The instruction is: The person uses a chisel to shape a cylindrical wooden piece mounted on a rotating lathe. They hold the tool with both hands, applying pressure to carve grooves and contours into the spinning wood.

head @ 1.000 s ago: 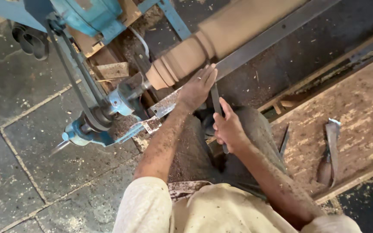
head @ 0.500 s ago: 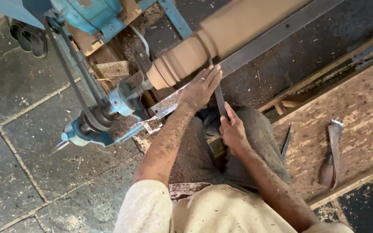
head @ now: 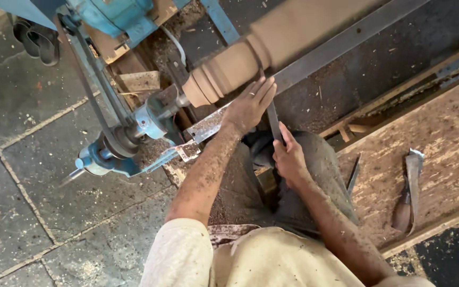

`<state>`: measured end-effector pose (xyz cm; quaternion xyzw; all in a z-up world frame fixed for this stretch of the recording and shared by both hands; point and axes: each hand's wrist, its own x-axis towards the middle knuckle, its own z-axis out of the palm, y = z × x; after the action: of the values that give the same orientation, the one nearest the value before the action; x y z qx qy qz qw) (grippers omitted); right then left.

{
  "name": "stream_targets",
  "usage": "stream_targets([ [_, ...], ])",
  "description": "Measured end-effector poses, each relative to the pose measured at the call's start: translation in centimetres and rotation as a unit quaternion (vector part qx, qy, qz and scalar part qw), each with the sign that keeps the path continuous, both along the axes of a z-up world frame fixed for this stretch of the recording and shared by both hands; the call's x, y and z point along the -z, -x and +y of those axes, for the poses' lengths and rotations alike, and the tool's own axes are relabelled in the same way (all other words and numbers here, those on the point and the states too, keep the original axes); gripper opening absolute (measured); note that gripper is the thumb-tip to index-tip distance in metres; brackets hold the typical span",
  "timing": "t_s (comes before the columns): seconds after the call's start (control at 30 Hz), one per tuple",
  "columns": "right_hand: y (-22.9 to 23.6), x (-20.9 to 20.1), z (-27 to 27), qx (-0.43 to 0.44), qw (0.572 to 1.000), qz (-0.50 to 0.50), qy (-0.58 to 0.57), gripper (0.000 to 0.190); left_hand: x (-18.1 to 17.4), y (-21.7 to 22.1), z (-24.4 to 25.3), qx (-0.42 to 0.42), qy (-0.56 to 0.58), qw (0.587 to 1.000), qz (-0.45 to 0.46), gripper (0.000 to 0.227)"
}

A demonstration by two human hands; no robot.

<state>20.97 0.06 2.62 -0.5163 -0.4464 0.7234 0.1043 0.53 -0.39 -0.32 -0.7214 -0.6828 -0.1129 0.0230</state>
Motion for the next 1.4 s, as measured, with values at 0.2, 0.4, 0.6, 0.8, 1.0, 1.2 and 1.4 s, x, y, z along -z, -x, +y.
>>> stream_targets([
  [0.2, 0.5, -4.1, 1.4, -0.071, 0.995, -0.070, 0.007, 0.060, 0.3, 0.2, 0.3, -0.009, -0.013, 1.000, 0.003, 0.058],
  [0.4, 1.0, -4.8, 0.9, -0.041, 0.997, -0.061, 0.003, 0.059, 2.9, 0.0, 0.3, -0.021, 0.014, 0.999, -0.041, 0.059],
  [0.6, 0.3, -4.4, 1.1, -0.063, 0.996, -0.057, -0.025, 0.059, 0.3, -0.6, 0.5, -0.012, -0.039, 0.999, 0.020, 0.060],
  [0.8, -5.5, -8.9, 2.8, -0.278, 0.734, -0.052, -0.617, 0.063, -7.8, -6.8, -2.6, 0.086, -0.021, 0.996, -0.005, 0.040],
  [1.0, -11.1, -12.4, 1.8, -0.217, 0.575, -0.217, -0.758, 0.044, -10.7, -11.9, -3.3, -0.055, 0.035, 0.960, -0.272, 0.037],
  [1.2, -8.1, -3.2, 0.6, -0.212, 0.925, -0.045, -0.313, 0.026, -6.4, -15.6, -3.9, -0.294, -0.010, 0.702, -0.649, 0.042],
  [1.4, -6.0, 3.6, -3.8, -0.130, 0.991, 0.000, 0.034, 0.019, -2.8, -4.9, -9.5, -0.160, -0.077, 0.983, -0.053, 0.059],
])
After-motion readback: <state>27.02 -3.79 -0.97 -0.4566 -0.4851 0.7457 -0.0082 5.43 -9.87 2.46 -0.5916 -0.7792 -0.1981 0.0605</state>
